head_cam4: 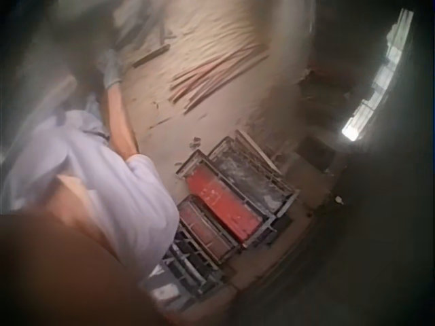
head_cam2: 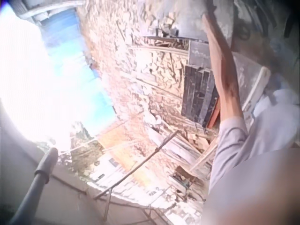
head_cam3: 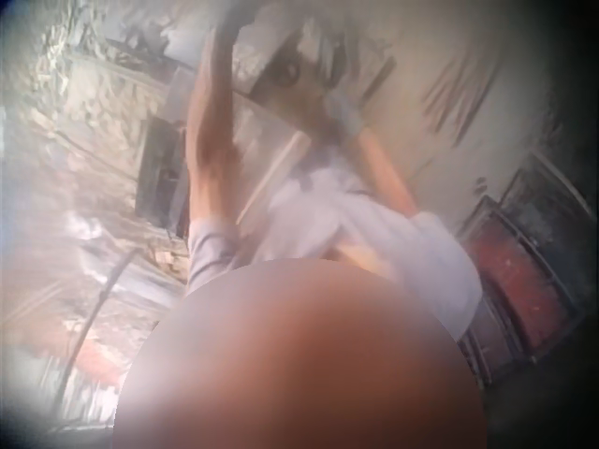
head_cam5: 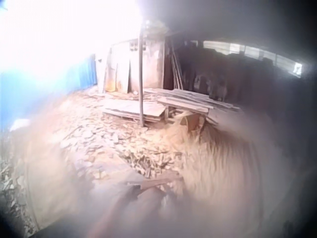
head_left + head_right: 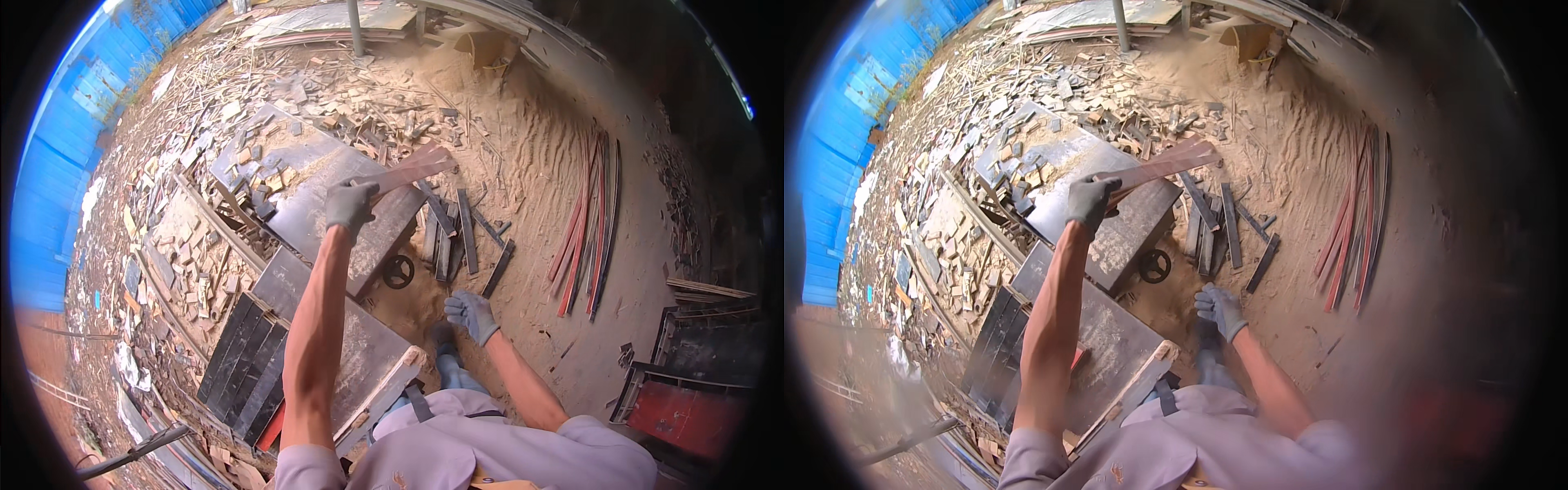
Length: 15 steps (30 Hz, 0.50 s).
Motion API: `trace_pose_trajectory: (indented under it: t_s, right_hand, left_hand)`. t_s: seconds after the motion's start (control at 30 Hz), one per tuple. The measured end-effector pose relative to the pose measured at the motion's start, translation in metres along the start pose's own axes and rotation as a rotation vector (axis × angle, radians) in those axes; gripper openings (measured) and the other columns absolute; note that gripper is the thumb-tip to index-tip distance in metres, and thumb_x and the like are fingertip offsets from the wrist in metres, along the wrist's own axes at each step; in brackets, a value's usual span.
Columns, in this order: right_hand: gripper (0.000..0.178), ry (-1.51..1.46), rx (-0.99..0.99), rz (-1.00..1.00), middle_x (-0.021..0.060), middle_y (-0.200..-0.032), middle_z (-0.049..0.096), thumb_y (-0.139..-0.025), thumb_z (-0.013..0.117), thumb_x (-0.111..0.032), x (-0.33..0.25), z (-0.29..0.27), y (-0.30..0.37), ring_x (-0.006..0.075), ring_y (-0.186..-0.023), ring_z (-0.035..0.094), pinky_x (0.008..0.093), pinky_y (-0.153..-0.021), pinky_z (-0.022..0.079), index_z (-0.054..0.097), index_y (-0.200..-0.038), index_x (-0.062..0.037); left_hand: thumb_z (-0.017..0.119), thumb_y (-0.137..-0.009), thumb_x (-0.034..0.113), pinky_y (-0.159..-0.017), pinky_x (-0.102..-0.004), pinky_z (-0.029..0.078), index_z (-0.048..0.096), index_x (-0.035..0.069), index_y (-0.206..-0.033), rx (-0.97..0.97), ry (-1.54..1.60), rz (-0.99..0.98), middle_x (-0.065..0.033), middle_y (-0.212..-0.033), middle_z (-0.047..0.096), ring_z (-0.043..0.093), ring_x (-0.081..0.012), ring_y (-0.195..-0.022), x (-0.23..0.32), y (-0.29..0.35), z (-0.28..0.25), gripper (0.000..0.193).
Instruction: The person selects long wooden planks from a pile and uses a table saw to cut them into shorter pieces. They handle the planks with gloved hands, feed them through the saw, and stack the cut pieces on the table.
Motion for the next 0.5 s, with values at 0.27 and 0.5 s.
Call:
trace_pose_trajectory:
  t_s: [0.27,0.5]
  right_hand:
    - [0.076,-0.415,-0.164,0.201,0.0207,-0.109,0.07,-0.09,0.067,-0.072,-0.046,0.069,-0.119,0.0433,-0.104,0.069,0.0688,-0.083,0.059,0.046,-0.134,-0.0129]
    - [0.083,-0.283,-0.136,-0.159,0.0075,-0.152,0.055,-0.092,0.065,-0.068,-0.003,0.122,-0.136,0.0304,-0.138,0.052,0.0521,-0.114,0.044,0.052,-0.152,-0.0125]
  left_hand:
    - [0.071,-0.088,0.01,-0.065,-0.032,0.062,0.066,-0.005,-0.134,0.24,0.284,0.025,-0.0155,-0.109,0.074,0.073,-0.0205,-0.085,-0.049,0.225,-0.106,0.049]
    - [0.083,-0.083,0.011,-0.079,-0.0359,0.065,0.065,-0.007,-0.134,0.39,0.275,-0.283,-0.0144,-0.121,0.07,0.07,-0.0235,-0.106,-0.169,0.45,-0.145,0.057]
Point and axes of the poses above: each hand's wrist, its own y-axis away from the middle knuckle, its own z-axis out of the palm, x = y × z, the point moved 2 cm from there along -y, towards the middle knuckle
